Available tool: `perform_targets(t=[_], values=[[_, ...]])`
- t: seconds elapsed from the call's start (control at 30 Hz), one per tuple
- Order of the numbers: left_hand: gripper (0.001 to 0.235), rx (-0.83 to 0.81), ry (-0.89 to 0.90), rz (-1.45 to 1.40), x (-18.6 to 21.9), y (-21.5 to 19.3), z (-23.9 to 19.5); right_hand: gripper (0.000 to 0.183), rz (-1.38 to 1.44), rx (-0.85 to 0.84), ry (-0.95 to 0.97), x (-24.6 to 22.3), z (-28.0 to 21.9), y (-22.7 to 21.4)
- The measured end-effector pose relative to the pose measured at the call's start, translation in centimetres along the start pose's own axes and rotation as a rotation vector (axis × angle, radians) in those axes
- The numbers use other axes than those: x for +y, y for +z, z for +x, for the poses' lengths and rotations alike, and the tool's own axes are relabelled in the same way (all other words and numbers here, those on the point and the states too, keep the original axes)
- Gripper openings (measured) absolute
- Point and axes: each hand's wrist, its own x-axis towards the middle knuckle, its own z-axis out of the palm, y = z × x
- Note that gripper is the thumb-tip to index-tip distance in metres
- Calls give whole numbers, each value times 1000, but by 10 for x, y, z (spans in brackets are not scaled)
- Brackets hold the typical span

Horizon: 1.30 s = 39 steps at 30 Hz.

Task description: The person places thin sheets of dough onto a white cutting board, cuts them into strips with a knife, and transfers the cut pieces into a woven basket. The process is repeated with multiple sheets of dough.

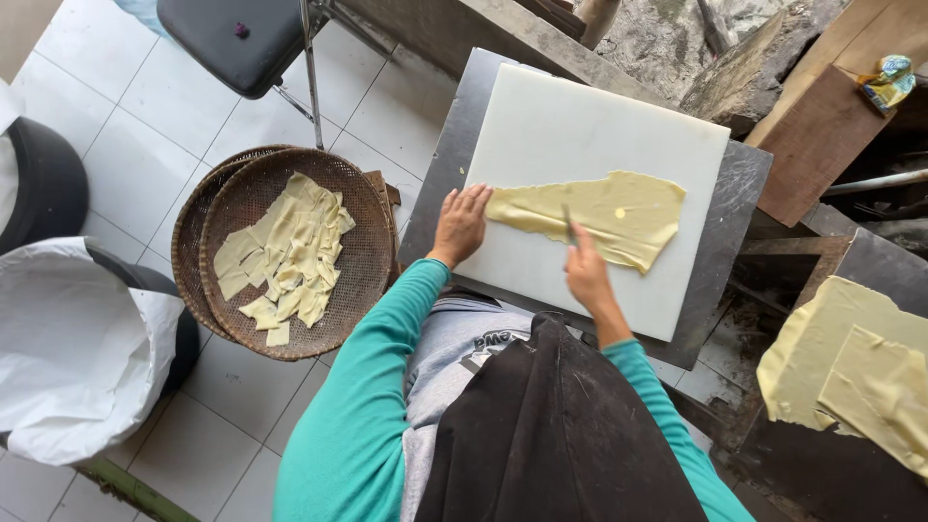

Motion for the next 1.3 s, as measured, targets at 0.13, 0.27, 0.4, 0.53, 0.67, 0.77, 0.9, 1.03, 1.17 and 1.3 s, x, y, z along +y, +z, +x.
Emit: perform_targets(t=[0.13, 0.27, 0.4, 0.53, 0.67, 0.77, 0.9, 1.03, 1.17, 1.3], values=[[64, -165, 63, 87, 11, 23, 20, 54, -202, 66, -127, -45, 46, 78], [65, -280, 9, 43, 17, 46, 22, 63, -386, 122, -48, -52, 62, 107], [65, -233, 42, -2, 5, 43, 15, 67, -382, 95, 66, -39, -1, 128], [67, -295, 58, 14, 13, 41, 27, 56, -300, 248, -108, -28, -66, 123], [68, -299, 99, -31, 24, 42, 28, 52, -79, 239, 276, -39, -35, 100], [67, -316, 125, -32, 30, 52, 40, 51, -131, 385, 1, -52, 33, 85], [65, -297, 134, -3, 34, 71, 40, 52, -262, 324, 32, -47, 55, 76], [66, -260, 141, 17, 29, 69, 33, 58, -291, 249, 136, -32, -28, 92], [75, -252, 76, -55, 50, 59, 45, 52, -270, 210, 13, -18, -90, 56], [92, -312, 137, -74, 61, 43, 67, 40, -603, 73, 111, -12, -62, -24]])
